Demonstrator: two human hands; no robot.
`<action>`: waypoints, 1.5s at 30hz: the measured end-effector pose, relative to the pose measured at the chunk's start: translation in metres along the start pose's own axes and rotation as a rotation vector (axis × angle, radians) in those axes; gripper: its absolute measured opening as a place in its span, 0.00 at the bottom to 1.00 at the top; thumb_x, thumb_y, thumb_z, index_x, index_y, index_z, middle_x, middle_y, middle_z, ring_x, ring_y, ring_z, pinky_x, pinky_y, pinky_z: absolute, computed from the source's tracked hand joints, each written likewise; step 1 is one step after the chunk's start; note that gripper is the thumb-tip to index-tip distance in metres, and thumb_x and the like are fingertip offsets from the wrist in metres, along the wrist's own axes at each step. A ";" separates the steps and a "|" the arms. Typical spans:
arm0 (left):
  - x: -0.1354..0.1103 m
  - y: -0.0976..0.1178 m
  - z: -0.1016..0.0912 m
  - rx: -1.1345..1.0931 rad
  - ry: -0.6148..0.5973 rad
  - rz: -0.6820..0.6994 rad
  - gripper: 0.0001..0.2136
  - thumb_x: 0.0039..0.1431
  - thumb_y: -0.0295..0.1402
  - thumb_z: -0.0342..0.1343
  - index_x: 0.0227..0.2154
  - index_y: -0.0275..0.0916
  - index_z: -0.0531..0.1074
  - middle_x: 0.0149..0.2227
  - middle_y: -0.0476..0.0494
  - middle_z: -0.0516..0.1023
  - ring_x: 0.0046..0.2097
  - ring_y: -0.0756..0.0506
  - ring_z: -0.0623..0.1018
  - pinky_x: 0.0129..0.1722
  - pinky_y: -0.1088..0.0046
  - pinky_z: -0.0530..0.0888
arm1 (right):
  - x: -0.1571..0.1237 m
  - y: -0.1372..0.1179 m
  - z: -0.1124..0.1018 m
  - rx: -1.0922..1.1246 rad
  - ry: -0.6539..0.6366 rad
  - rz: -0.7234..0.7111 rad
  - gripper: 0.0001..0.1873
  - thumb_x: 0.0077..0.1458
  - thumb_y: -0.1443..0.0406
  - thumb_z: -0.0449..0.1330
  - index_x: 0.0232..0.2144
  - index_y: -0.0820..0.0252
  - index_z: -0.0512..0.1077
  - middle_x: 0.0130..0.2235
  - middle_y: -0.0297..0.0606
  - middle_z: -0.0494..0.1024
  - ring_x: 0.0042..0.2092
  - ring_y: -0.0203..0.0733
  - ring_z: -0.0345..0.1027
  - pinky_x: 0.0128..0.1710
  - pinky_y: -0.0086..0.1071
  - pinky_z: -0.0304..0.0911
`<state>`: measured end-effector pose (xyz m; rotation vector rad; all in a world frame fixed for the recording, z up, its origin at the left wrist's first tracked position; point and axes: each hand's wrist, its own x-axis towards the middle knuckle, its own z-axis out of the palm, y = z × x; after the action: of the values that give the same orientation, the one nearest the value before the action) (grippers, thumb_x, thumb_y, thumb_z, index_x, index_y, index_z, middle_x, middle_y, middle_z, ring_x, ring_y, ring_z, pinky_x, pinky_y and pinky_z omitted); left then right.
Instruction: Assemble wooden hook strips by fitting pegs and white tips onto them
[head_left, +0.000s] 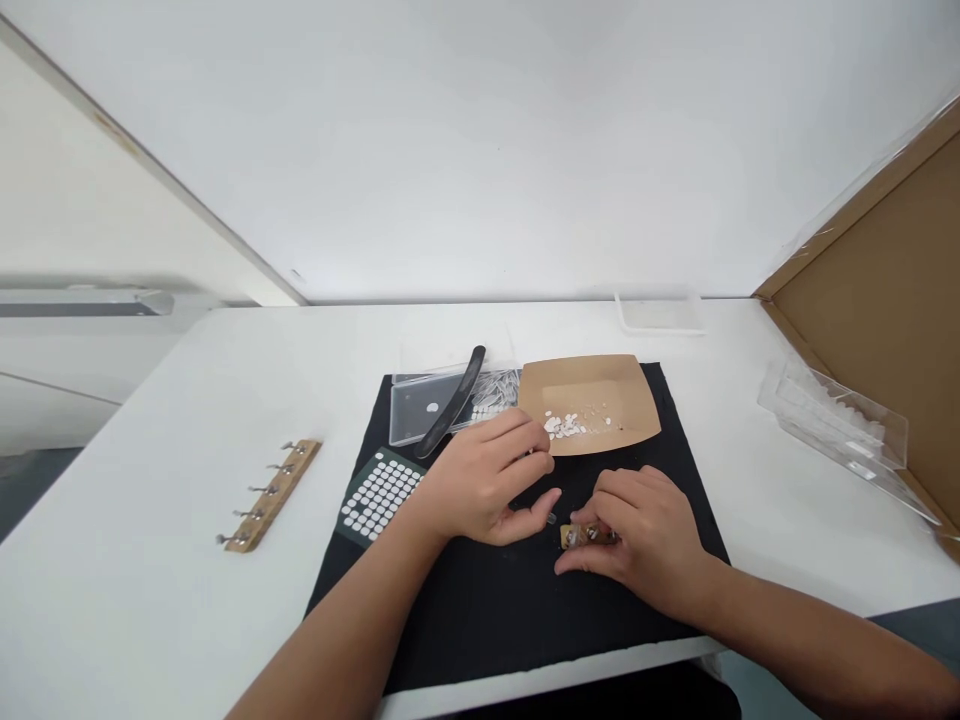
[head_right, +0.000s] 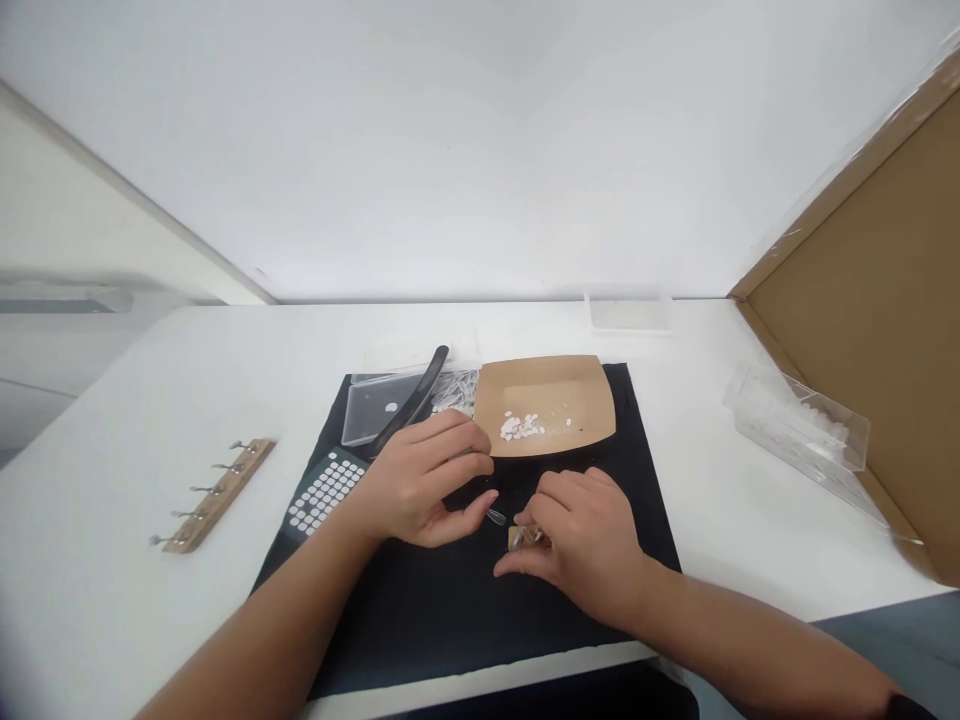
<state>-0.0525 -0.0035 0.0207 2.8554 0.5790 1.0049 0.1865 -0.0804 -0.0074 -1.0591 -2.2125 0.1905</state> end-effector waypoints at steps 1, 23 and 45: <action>0.000 0.000 0.000 0.003 -0.002 0.000 0.02 0.62 0.31 0.60 0.36 0.39 0.75 0.37 0.39 0.79 0.37 0.42 0.75 0.37 0.64 0.76 | -0.001 0.000 0.000 -0.013 0.005 0.001 0.26 0.64 0.43 0.66 0.29 0.59 0.73 0.28 0.30 0.75 0.28 0.36 0.65 0.32 0.38 0.46; -0.003 0.000 0.002 0.022 0.028 0.011 0.04 0.60 0.31 0.60 0.36 0.37 0.73 0.42 0.35 0.76 0.42 0.39 0.74 0.40 0.61 0.77 | -0.010 -0.009 0.006 -0.034 0.001 0.103 0.26 0.64 0.42 0.64 0.31 0.57 0.74 0.31 0.33 0.75 0.33 0.41 0.63 0.35 0.38 0.46; -0.003 0.000 0.003 0.008 0.001 0.009 0.05 0.59 0.32 0.61 0.35 0.37 0.73 0.43 0.35 0.75 0.41 0.39 0.73 0.38 0.61 0.76 | -0.006 -0.008 0.001 -0.031 -0.027 0.139 0.24 0.56 0.43 0.73 0.37 0.56 0.79 0.34 0.34 0.78 0.34 0.41 0.68 0.36 0.38 0.47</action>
<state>-0.0528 -0.0043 0.0164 2.8668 0.5715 1.0080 0.1834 -0.0904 -0.0079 -1.2344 -2.1732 0.2337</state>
